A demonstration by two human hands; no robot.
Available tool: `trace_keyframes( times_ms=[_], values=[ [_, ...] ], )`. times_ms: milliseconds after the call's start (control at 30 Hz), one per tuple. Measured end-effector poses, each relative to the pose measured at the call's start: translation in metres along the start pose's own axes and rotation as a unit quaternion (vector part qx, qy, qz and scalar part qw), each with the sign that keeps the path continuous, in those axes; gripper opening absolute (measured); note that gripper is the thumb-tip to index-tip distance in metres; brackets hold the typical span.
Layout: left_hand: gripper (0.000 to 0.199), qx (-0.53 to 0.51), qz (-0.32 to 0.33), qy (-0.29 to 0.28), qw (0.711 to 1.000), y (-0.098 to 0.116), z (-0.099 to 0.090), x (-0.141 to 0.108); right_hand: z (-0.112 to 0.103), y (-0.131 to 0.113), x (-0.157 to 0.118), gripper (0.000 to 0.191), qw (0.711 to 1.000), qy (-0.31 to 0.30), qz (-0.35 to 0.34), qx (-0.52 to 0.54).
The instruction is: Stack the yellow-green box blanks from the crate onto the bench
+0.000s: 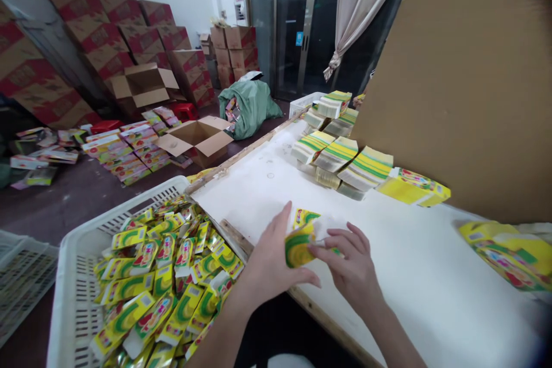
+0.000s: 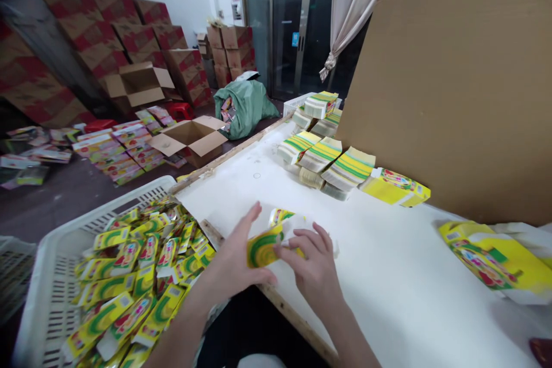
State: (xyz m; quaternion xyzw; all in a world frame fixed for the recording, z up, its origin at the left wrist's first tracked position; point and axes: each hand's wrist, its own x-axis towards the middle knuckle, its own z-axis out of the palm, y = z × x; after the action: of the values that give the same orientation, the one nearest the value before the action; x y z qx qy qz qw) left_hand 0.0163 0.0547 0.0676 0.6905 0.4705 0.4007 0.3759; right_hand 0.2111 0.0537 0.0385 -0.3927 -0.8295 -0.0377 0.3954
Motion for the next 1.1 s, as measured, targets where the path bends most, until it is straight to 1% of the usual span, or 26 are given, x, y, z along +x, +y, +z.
trace_keyframes(
  times_ms=[33, 67, 133, 167, 200, 233, 267, 333, 367, 400, 433, 467, 533, 567, 600, 633, 667, 733, 767, 800, 833, 900, 933, 967, 1033, 1100],
  values=[
    [0.097, 0.024, -0.024, -0.038, 0.999, -0.001, 0.004, -0.001, 0.002, -0.003, 0.0, 0.044, 1.0, -0.001, 0.0, 0.02],
    [0.091, 0.037, -0.042, -0.065, 0.996, -0.003, 0.009, -0.001, 0.004, -0.006, 0.0, 0.046, 0.999, 0.013, 0.023, 0.043],
    [0.074, 0.053, -0.063, -0.084, 0.993, -0.007, 0.022, -0.002, 0.009, -0.01, -0.002, 0.056, 0.983, 0.068, 0.129, 0.109],
    [0.07, 0.062, -0.065, -0.079, 0.993, -0.009, 0.027, -0.003, 0.012, -0.01, -0.003, 0.063, 0.963, 0.093, 0.198, 0.16],
    [0.07, 0.07, -0.062, -0.07, 0.993, -0.011, 0.032, -0.004, 0.015, -0.011, -0.004, 0.066, 0.932, 0.105, 0.265, 0.223],
    [0.072, 0.077, -0.054, -0.065, 0.993, -0.011, 0.036, -0.005, 0.018, -0.011, -0.005, 0.066, 0.895, 0.094, 0.322, 0.293],
    [0.074, 0.083, -0.039, -0.066, 0.994, -0.012, 0.039, -0.006, 0.021, -0.011, -0.006, 0.062, 0.854, 0.064, 0.367, 0.363],
    [0.077, 0.089, 0.001, -0.077, 0.993, -0.012, 0.043, -0.009, 0.027, -0.013, -0.008, 0.055, 0.768, -0.012, 0.422, 0.482],
    [0.078, 0.091, 0.023, -0.081, 0.992, -0.012, 0.043, -0.009, 0.03, -0.014, -0.008, 0.052, 0.734, -0.037, 0.434, 0.521],
    [0.076, 0.094, 0.041, -0.082, 0.991, -0.012, 0.043, -0.01, 0.033, -0.015, -0.008, 0.051, 0.712, -0.047, 0.439, 0.545],
    [0.071, 0.097, 0.052, -0.076, 0.991, -0.012, 0.043, -0.01, 0.035, -0.016, -0.008, 0.05, 0.702, -0.046, 0.442, 0.557],
    [0.064, 0.101, 0.054, -0.067, 0.991, -0.012, 0.042, -0.01, 0.036, -0.017, -0.007, 0.05, 0.7, -0.037, 0.446, 0.557],
    [0.048, 0.107, 0.042, -0.06, 0.992, -0.012, 0.039, -0.01, 0.037, -0.019, -0.005, 0.051, 0.712, -0.029, 0.453, 0.536],
    [0.043, 0.107, 0.029, -0.066, 0.992, -0.012, 0.038, -0.009, 0.036, -0.02, -0.004, 0.052, 0.725, -0.03, 0.447, 0.523],
    [0.042, 0.105, 0.013, -0.079, 0.991, -0.012, 0.036, -0.008, 0.035, -0.021, -0.004, 0.053, 0.747, -0.035, 0.431, 0.506],
    [0.045, 0.101, -0.007, -0.095, 0.99, -0.013, 0.035, -0.007, 0.033, -0.022, -0.004, 0.055, 0.778, -0.045, 0.404, 0.479],
    [0.053, 0.094, -0.025, -0.108, 0.989, -0.014, 0.035, -0.006, 0.032, -0.023, -0.005, 0.056, 0.816, -0.059, 0.366, 0.444],
    [0.07, 0.083, -0.033, -0.107, 0.99, -0.019, 0.036, -0.004, 0.031, -0.022, -0.007, 0.055, 0.889, -0.096, 0.277, 0.353],
    [0.076, 0.079, -0.024, -0.094, 0.992, -0.021, 0.037, -0.003, 0.03, -0.02, -0.008, 0.054, 0.914, -0.113, 0.239, 0.309],
    [0.078, 0.08, -0.011, -0.07, 0.994, -0.024, 0.038, -0.003, 0.031, -0.018, -0.01, 0.052, 0.93, -0.118, 0.214, 0.274],
    [0.077, 0.088, 0.002, -0.041, 0.995, -0.027, 0.038, -0.002, 0.031, -0.015, -0.011, 0.051, 0.94, -0.109, 0.205, 0.249],
    [0.068, 0.125, 0.014, 0.002, 0.992, -0.03, 0.037, -0.002, 0.032, -0.009, -0.014, 0.051, 0.947, -0.068, 0.222, 0.224],
    [0.062, 0.144, 0.014, 0.01, 0.989, -0.031, 0.035, -0.002, 0.033, -0.007, -0.015, 0.052, 0.946, -0.053, 0.23, 0.223],
    [0.056, 0.159, 0.014, 0.01, 0.987, -0.03, 0.032, -0.002, 0.033, -0.006, -0.016, 0.054, 0.946, -0.054, 0.229, 0.224],
    [0.051, 0.17, 0.019, -0.005, 0.985, -0.029, 0.026, -0.002, 0.033, -0.005, -0.017, 0.06, 0.95, -0.094, 0.199, 0.221],
    [0.053, 0.172, 0.02, -0.007, 0.985, -0.027, 0.02, -0.002, 0.031, -0.005, -0.016, 0.058, 0.957, -0.134, 0.161, 0.202]
  ],
)
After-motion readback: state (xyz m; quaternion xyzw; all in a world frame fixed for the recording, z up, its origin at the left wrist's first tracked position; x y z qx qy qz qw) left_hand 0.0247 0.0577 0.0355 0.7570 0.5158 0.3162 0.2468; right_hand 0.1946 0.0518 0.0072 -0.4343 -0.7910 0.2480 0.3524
